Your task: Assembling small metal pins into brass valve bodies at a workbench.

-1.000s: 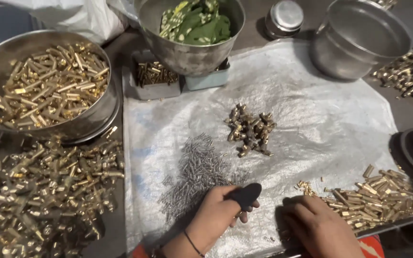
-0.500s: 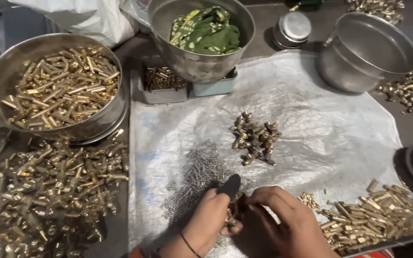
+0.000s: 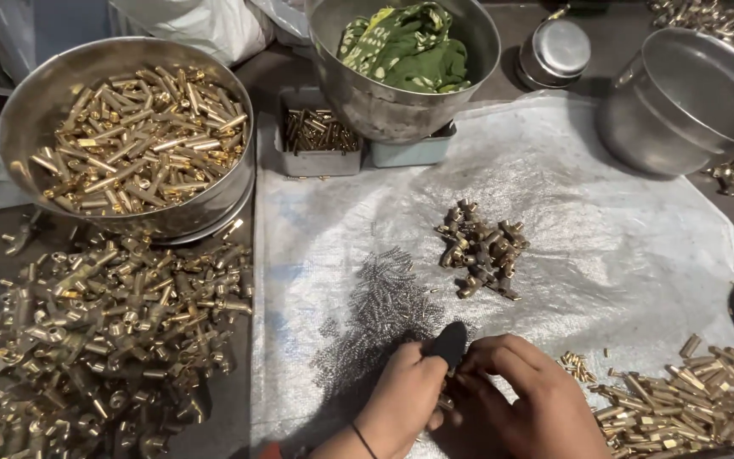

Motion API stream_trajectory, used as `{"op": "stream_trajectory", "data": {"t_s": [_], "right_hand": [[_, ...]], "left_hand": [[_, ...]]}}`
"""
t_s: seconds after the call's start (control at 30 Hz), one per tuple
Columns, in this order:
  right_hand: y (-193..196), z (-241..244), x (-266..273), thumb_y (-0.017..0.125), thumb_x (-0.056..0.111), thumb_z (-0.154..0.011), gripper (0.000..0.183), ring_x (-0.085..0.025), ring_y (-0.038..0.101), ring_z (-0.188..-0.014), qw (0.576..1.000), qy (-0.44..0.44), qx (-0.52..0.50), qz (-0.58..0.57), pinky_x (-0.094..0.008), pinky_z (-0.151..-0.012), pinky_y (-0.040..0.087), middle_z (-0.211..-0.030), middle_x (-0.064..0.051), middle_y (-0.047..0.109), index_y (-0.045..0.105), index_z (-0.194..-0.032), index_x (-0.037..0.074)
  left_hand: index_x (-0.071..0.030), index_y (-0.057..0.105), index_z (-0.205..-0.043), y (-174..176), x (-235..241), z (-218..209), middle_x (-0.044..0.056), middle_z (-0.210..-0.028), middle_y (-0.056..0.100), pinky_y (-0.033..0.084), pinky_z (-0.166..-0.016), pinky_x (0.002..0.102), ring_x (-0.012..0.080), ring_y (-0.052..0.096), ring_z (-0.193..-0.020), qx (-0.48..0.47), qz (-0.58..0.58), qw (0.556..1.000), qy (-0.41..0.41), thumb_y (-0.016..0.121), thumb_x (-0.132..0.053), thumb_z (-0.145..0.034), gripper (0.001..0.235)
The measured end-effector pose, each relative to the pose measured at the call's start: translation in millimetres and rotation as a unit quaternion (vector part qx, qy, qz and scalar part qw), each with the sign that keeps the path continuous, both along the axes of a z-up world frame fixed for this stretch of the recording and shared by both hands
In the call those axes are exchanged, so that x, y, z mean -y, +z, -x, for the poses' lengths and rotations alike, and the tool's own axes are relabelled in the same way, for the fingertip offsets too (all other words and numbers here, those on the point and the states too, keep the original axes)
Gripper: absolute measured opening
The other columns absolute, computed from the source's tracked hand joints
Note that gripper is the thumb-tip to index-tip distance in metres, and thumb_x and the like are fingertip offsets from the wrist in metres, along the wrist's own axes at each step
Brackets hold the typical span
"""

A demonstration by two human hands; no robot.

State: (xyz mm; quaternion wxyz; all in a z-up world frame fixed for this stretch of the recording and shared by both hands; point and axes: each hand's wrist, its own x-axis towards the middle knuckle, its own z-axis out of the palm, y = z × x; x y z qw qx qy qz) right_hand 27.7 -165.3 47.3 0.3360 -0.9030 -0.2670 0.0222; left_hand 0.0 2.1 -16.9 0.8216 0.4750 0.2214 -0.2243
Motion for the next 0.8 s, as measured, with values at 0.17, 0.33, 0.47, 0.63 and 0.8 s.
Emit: {"op": "stream_trajectory", "data": {"t_s": [0.17,0.33,0.47,0.63,0.8], "right_hand": [[6,4,-1,0.080,0.007,-0.070,0.025,-0.020,0.077,-0.092,0.999,-0.033,-0.037,0.009,-0.032,-0.078,0.060,-0.097,-0.003,0.075,0.074,-0.095,0.009],[-3,-20,26,0.081,0.005,-0.077,0.017,-0.022,0.075,-0.094,0.988,-0.024,-0.114,-0.099,-0.030,-0.086,0.060,-0.094,-0.006,0.076,0.075,-0.093,0.007],[5,-64,27,0.076,0.007,-0.083,0.015,-0.025,0.076,-0.098,0.982,-0.094,-0.084,-0.137,-0.031,-0.087,0.061,-0.104,-0.007,0.075,0.075,-0.097,0.007],[-18,-63,12,0.074,0.022,-0.081,0.039,-0.040,0.063,-0.110,0.976,-0.076,0.188,0.081,-0.044,-0.090,0.053,-0.129,-0.019,0.061,0.073,-0.117,0.009],[-7,-62,8,0.073,0.031,-0.083,0.033,-0.036,0.065,-0.107,0.973,-0.153,0.094,0.142,-0.045,-0.086,0.055,-0.123,-0.011,0.065,0.073,-0.112,0.016]], "left_hand": [[-0.003,0.063,-0.085,-5,1,2,0.002,-0.062,0.050,0.040,-0.037,0.029,0.0157,0.051,-0.043,0.018,0.001,1.000,-0.015,0.050,-0.017,-0.095,0.022],[-0.004,0.067,-0.089,19,-1,3,0.007,-0.068,0.065,0.033,-0.034,0.028,0.0175,0.059,-0.043,0.023,0.068,0.997,-0.028,0.045,-0.034,-0.103,0.040],[-0.003,0.066,-0.089,37,-9,1,0.010,-0.072,0.069,0.032,-0.034,0.027,0.0181,0.062,-0.045,0.027,0.110,0.992,-0.059,0.040,-0.046,-0.106,0.053],[-0.002,0.067,-0.084,42,-8,-1,0.010,-0.072,0.069,0.034,-0.036,0.026,0.0189,0.064,-0.048,0.018,0.151,0.986,-0.061,0.035,-0.055,-0.103,0.064],[-0.003,0.067,-0.081,22,-5,-1,0.005,-0.076,0.070,0.037,-0.044,0.024,0.0126,0.065,-0.063,0.062,0.056,0.992,-0.093,0.052,-0.037,-0.102,0.042]]}}
